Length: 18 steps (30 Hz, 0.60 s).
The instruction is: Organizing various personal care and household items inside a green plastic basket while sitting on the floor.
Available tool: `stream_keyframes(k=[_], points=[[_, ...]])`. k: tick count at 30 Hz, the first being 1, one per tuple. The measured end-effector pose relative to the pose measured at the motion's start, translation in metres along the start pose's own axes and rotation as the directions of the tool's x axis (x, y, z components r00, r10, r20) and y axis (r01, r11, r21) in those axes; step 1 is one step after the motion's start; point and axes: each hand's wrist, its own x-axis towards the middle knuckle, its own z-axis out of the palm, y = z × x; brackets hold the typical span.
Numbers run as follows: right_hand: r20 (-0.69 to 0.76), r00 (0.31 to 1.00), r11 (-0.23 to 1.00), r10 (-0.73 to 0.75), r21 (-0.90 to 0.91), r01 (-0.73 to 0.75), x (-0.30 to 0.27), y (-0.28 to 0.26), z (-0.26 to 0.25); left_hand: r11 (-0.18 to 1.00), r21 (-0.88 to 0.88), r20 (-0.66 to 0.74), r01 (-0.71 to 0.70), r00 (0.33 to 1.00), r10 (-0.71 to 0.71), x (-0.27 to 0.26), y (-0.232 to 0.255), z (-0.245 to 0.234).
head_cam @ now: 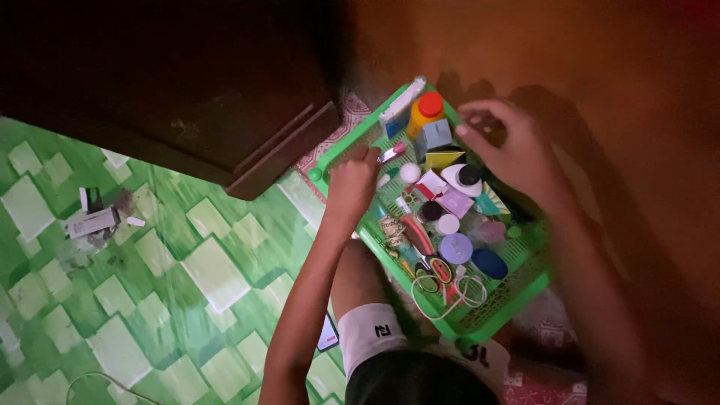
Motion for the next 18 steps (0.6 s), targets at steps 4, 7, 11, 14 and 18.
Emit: stream_keyframes(k=[4,7,11,14,18], points=[[-0.004,1.000,0.994,-0.010,-0.108,0.009,0.026,-0.010,0.014,1.000,0.004,0.037,0.008,0.999,-0.009,0.001,-0.010,0.018],[0.088,0.977,0.937,0.195,-0.313,-0.159,0.044,-0.019,0.026,0.999,-0.031,-0.041,-0.034,0.999,0.033,0.000,-0.017,0.029],[0.172,0.912,0.810,0.372,-0.540,-0.229,0.048,-0.010,0.038,0.994,-0.109,-0.029,-0.008,1.000,0.005,-0.003,-0.011,0.019],[0.163,0.942,0.846,0.293,-0.504,-0.176,0.049,-0.019,0.034,0.970,-0.241,-0.039,-0.025,0.999,0.016,-0.004,-0.003,0.007],[0.138,0.964,0.852,0.227,-0.508,-0.128,0.050,-0.025,0.036,0.890,-0.435,-0.026,-0.139,0.990,0.142,-0.009,0.006,-0.006]])
